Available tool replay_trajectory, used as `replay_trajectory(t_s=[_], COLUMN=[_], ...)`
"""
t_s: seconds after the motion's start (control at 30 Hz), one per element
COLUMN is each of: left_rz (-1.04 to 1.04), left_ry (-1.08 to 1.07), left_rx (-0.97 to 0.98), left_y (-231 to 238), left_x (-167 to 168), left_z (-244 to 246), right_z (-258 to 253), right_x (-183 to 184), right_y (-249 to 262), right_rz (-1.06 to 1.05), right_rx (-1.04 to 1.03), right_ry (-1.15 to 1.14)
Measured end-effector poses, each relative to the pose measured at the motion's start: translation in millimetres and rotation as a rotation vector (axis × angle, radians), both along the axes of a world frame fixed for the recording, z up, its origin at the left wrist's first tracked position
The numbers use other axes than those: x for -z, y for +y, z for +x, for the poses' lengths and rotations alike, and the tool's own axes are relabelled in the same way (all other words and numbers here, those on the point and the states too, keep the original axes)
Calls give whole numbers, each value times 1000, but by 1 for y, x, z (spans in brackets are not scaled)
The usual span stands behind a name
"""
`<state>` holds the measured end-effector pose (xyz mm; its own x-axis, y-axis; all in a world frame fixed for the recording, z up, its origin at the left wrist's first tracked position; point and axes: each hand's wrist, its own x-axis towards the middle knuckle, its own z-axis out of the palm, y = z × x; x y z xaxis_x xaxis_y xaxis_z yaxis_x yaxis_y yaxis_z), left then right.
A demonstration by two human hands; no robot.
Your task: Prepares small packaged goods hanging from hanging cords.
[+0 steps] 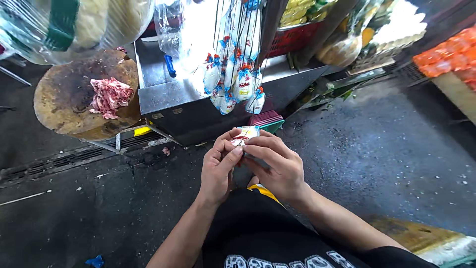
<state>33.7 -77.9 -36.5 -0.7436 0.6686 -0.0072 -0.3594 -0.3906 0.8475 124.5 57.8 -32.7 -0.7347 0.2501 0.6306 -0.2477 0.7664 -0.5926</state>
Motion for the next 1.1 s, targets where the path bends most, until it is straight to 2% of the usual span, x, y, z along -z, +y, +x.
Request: replay_trajectory(t_s=[0.3, 0.57, 0.67, 0.8, 0.87, 1.03, 1.1], left_rz=[56, -136, -267, -477, -520, -267, -227], left_ry=[-64, -40, 68, 312, 348, -24, -88], left_rx=[-8, -5, -37, -95, -83, -56, -95], left_y=[0, -4, -4, -4, -4, -2, -3], left_x=[11, 8, 6, 2, 1, -4, -9], left_z=[-3, -8, -8, -12, -15, -27, -29], right_z=[-2, 1, 2, 1, 0, 6, 12], right_x=[6, 14, 15, 18, 21, 34, 38], right_y=[-4, -11, -12, -14, -15, -15, -10], right_rz=[-8, -19, -37, -68, -98, -79, -90], right_rx=[-6, -87, -83, -101, -111, -115, -145], right_ry=[-52, -93, -101, -94, -107, -164, -171])
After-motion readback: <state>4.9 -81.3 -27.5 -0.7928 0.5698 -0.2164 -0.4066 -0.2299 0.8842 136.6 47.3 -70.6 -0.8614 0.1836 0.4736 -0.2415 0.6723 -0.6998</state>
